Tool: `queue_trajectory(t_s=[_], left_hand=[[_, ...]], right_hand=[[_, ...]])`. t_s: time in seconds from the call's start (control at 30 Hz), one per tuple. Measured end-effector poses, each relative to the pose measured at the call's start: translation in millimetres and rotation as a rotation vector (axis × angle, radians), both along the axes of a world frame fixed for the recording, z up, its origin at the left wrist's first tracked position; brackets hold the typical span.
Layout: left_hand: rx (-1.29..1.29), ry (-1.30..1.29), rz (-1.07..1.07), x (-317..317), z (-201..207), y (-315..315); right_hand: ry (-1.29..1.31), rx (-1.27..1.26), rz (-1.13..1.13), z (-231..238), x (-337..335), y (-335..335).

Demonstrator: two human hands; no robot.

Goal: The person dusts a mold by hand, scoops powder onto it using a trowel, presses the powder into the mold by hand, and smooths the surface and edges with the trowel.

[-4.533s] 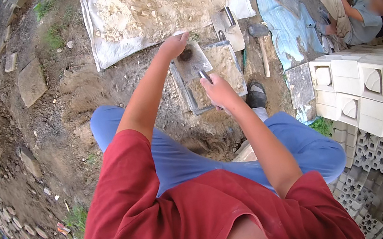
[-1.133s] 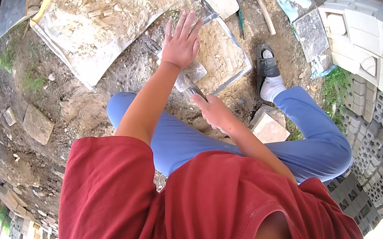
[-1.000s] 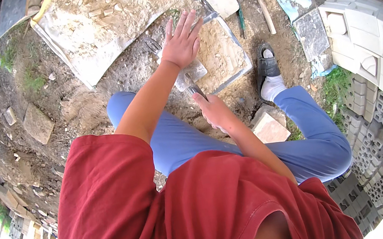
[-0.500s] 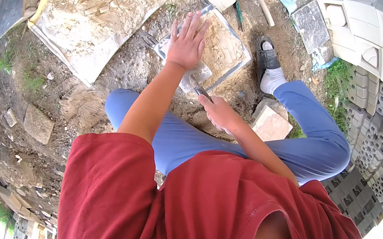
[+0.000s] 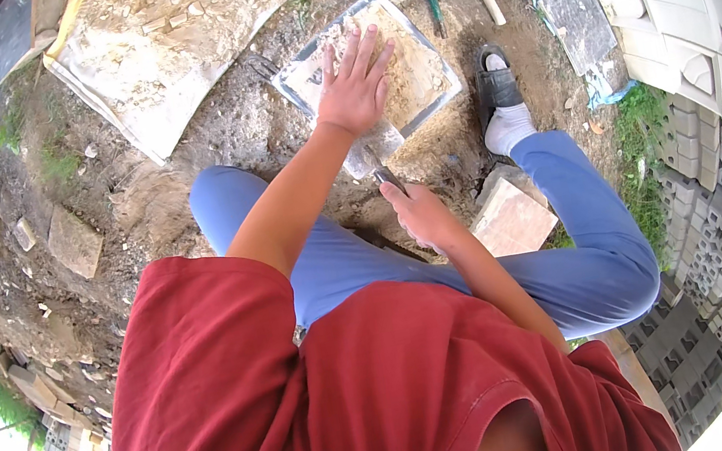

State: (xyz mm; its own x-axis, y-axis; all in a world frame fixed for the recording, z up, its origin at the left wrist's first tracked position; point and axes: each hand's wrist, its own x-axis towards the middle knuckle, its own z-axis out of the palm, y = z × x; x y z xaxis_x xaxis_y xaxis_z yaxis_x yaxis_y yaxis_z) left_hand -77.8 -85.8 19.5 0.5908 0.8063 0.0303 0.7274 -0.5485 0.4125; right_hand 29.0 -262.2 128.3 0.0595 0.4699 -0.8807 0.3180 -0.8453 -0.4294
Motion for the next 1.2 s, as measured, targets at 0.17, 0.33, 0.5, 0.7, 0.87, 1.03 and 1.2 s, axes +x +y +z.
queue_trajectory(t_s=[0.17,0.33,0.5,0.7,0.87,1.03,1.2], left_hand=[[0.005,-0.034,-0.001,4,1,-10],[-0.03,-0.017,-0.036,13,2,-27],[-0.034,-0.023,-0.034,17,-1,-36],[-0.043,-0.036,-0.024,26,-1,-53],[-0.051,-0.019,-0.03,28,0,-57],[-0.058,-0.05,-0.037,31,1,-63],[-0.044,-0.01,-0.049,35,0,-72]], right_hand=[[0.066,-0.056,-0.007,4,5,-6],[0.066,-0.154,-0.075,20,9,-14],[0.111,-0.152,-0.127,22,13,-23],[0.104,-0.166,-0.147,22,18,-39],[0.079,-0.133,-0.162,17,18,-50],[0.069,-0.031,-0.161,17,21,-60],[0.061,-0.16,-0.153,18,25,-66]])
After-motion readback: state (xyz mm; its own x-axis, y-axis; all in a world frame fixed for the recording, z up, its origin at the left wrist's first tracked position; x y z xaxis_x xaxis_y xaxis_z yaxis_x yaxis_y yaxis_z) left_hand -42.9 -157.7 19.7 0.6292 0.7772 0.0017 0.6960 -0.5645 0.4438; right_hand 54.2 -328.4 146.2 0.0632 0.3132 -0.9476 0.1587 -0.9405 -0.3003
